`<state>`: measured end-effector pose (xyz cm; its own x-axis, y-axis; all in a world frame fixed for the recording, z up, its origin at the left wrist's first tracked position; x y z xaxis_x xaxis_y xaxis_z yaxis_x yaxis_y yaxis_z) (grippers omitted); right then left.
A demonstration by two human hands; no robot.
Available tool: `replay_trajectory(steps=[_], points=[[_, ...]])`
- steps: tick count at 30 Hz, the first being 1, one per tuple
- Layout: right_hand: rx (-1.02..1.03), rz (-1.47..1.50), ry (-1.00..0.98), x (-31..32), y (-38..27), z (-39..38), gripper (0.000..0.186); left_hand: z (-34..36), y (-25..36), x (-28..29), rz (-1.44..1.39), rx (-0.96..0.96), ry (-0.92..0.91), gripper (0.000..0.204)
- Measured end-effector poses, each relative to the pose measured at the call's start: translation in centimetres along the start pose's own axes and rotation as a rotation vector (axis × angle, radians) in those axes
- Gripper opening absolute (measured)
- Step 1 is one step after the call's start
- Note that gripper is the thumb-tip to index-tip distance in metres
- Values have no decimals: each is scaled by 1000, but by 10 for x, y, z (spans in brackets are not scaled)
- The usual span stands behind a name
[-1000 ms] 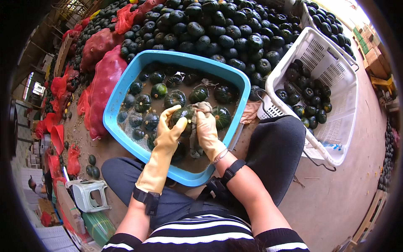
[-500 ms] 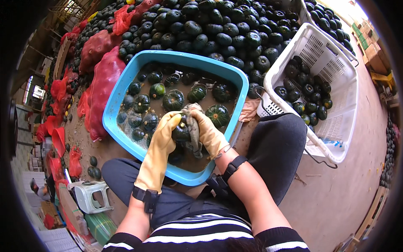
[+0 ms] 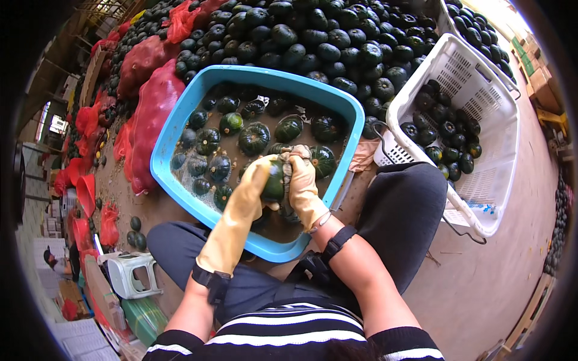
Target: The person is washing and cleaning small pumpkins in a blue basin of water using a cloth, then placing them into a white crate.
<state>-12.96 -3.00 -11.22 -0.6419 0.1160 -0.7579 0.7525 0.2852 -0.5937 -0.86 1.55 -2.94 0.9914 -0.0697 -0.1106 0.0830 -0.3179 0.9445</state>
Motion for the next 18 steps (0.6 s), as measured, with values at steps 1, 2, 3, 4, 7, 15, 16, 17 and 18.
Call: replay_trajectory(steps=[1,2,3,4,7,15,16,17,18], points=[[32,50,-19,4,2,3,14,-2,10,1,-335,163,-91,62],[117,28,-24,7,4,6,14,2,8,-5,-383,156,-55,63],[111,35,-36,1,6,5,14,3,7,2,-377,149,-43,63],[108,-13,-57,-6,3,-2,13,5,3,7,-427,184,-36,61],[207,-196,-180,-21,-1,-19,8,10,-3,6,-494,215,32,55],[-233,-344,-160,4,-12,-27,24,15,-30,20,3,108,-44,36],[-225,-277,-79,-2,-18,-31,23,16,-27,35,-67,193,-149,36],[-212,-275,-75,-5,-24,-30,23,18,5,26,-138,282,-266,36],[-272,-91,-5,-8,-26,-28,21,35,16,12,-184,136,-208,38]])
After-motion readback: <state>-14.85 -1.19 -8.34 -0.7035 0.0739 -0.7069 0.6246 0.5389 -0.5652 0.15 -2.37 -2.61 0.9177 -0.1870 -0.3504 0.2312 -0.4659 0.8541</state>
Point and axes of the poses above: each hand's wrist, its own z-axis towards the middle knuckle, its own x-axis out of the back of the hand, y = z × x, the point moved 1 cm from there along z, towards the middle knuckle, and after that the axes turned 6 degrees about -y, right-handed, at the moved point
